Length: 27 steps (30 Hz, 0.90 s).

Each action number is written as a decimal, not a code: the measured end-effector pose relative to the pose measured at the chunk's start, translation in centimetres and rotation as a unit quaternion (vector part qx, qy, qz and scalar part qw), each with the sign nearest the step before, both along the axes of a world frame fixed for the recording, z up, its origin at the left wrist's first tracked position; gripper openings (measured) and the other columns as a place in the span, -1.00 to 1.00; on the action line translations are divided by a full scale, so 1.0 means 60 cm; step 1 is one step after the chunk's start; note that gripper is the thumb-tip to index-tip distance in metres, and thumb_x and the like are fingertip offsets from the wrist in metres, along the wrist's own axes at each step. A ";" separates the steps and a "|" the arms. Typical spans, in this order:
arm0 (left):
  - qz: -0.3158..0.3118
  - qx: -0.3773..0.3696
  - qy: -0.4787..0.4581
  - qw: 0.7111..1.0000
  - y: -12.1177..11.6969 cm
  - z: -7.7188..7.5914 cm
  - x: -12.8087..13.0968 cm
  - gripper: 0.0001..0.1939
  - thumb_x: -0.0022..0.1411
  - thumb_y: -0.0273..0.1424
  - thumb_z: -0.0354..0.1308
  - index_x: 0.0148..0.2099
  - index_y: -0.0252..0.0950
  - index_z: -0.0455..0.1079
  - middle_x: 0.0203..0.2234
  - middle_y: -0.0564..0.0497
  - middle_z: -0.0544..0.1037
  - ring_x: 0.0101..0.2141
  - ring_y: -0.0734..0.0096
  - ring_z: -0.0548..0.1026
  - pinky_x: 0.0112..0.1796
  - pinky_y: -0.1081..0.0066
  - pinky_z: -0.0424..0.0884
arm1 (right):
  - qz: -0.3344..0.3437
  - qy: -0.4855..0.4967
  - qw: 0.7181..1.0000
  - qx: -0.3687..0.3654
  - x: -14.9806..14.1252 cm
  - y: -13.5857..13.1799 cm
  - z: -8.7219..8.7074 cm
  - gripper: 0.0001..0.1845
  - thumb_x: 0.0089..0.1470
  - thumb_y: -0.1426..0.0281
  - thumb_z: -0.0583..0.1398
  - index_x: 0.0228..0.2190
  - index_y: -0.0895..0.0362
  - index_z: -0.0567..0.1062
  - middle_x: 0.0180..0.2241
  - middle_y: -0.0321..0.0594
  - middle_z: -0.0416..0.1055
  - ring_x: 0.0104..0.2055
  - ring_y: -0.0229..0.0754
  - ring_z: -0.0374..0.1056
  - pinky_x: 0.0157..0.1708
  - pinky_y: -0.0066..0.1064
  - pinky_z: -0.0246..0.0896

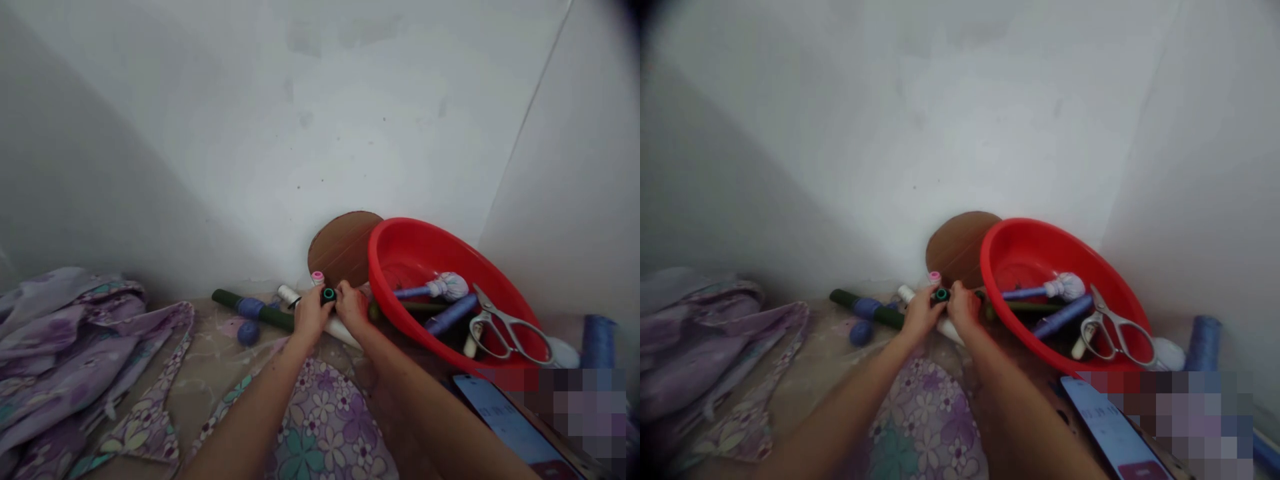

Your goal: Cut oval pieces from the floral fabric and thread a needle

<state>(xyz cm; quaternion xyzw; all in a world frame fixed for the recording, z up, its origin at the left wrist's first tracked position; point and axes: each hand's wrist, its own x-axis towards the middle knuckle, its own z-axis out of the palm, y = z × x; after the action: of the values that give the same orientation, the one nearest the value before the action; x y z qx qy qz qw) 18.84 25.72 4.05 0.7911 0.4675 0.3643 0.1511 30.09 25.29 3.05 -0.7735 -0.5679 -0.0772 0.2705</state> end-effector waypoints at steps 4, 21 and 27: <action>-0.012 0.000 0.026 1.000 0.018 0.005 0.010 -0.71 0.08 -0.37 0.01 -0.11 -0.29 0.27 -0.27 -0.09 0.45 -0.23 0.30 0.37 -0.22 0.38 0.20 | 0.011 0.019 0.999 0.027 0.011 0.002 -0.001 -0.82 0.02 0.36 -0.05 -0.45 0.09 0.33 -0.47 -0.27 0.39 -0.44 -0.30 0.24 -0.51 -0.50 -0.12; -0.010 -0.055 0.007 0.998 0.044 0.018 0.023 -0.67 0.02 -0.50 0.05 -0.09 -0.34 0.31 -0.28 -0.14 0.48 -0.27 0.33 0.41 -0.25 0.40 0.24 | 0.145 0.621 0.742 0.208 -0.032 -0.066 0.015 -0.81 -0.21 0.31 0.14 -0.55 0.19 0.30 -0.63 -0.29 0.37 -0.65 -0.35 0.23 -0.70 -0.56 0.03; 0.005 -0.072 -0.068 0.995 0.015 0.032 -0.001 -0.73 0.08 -0.44 -0.04 -0.16 -0.36 0.35 -0.27 -0.14 0.48 -0.28 0.33 0.41 -0.24 0.40 0.23 | 0.157 0.672 0.704 0.168 -0.037 -0.083 0.010 -0.79 -0.26 0.33 0.18 -0.53 0.22 0.34 -0.61 -0.23 0.41 -0.64 -0.35 0.25 -0.70 -0.57 0.00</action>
<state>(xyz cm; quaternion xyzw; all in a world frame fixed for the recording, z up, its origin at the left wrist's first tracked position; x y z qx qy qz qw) 18.78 26.60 5.95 0.7493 0.4847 0.3838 0.2372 27.84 20.29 3.65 -0.4621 -0.3268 0.4124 0.7138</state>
